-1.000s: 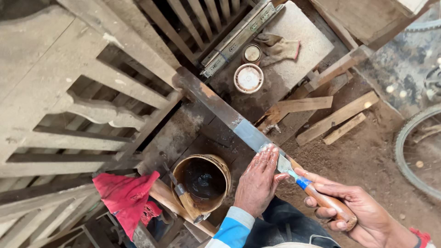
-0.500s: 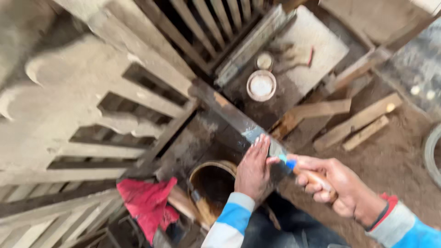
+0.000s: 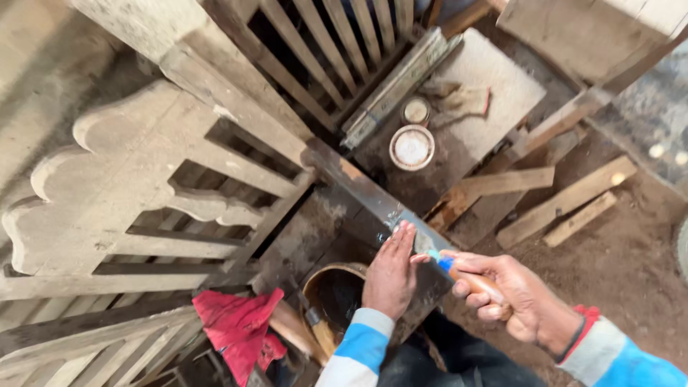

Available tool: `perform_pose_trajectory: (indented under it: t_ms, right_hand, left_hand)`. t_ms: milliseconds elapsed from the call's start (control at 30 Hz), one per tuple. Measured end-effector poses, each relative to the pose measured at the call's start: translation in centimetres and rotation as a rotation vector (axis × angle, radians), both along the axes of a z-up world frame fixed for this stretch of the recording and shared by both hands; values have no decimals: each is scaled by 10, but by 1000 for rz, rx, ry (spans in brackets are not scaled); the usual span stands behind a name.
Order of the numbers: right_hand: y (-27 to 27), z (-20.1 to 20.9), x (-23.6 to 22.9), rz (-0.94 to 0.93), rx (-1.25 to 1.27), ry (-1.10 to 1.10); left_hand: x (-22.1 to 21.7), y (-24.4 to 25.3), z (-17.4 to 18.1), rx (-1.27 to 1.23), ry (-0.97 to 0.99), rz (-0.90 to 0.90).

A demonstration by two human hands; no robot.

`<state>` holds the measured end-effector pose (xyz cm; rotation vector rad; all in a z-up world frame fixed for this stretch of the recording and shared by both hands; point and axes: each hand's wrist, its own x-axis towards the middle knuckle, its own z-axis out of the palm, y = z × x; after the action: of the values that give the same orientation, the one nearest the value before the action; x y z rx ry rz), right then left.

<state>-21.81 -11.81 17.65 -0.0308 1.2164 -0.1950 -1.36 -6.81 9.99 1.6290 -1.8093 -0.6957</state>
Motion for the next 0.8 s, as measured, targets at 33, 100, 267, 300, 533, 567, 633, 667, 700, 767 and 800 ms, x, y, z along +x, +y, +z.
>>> perform_pose_trajectory:
  t_ms: [33,100,267,300,533,567,633,667,700,767,800]
  right_hand:
    - [2,2,-1,-17,15,15]
    - [25,-4,-17,-69,-139,-249]
    - [59,-25,-73,168,-467,-322]
    - [60,-27,-70,233,-507,-279]
    - [-2,-14,14,15,-58,-22]
    - [6,-10,13,10,-80,-18]
    - [26,-12,1,31,-173,-59]
    - [42,-8,-19,83,-263,-110]
    - [58,-2,-41,120,-303,-128]
    - [67,-3,-59,178,-285,-80]
    - [61,-6,-57,203,-281,-63]
  left_hand:
    - [0,0,2,18,5,-3]
    - [-11,15,4,124,58,11]
    - [-83,77,14,63,9,-66]
    - [-73,73,9,90,40,-33]
    - [15,-5,1,55,18,6]
    - [12,2,3,68,23,17]
    - [-3,19,4,88,9,-4]
    - [-23,35,6,95,-9,-37]
    - [-44,52,9,97,35,-73]
    - [-70,68,13,91,70,-97]
    - [-76,71,15,83,61,-85]
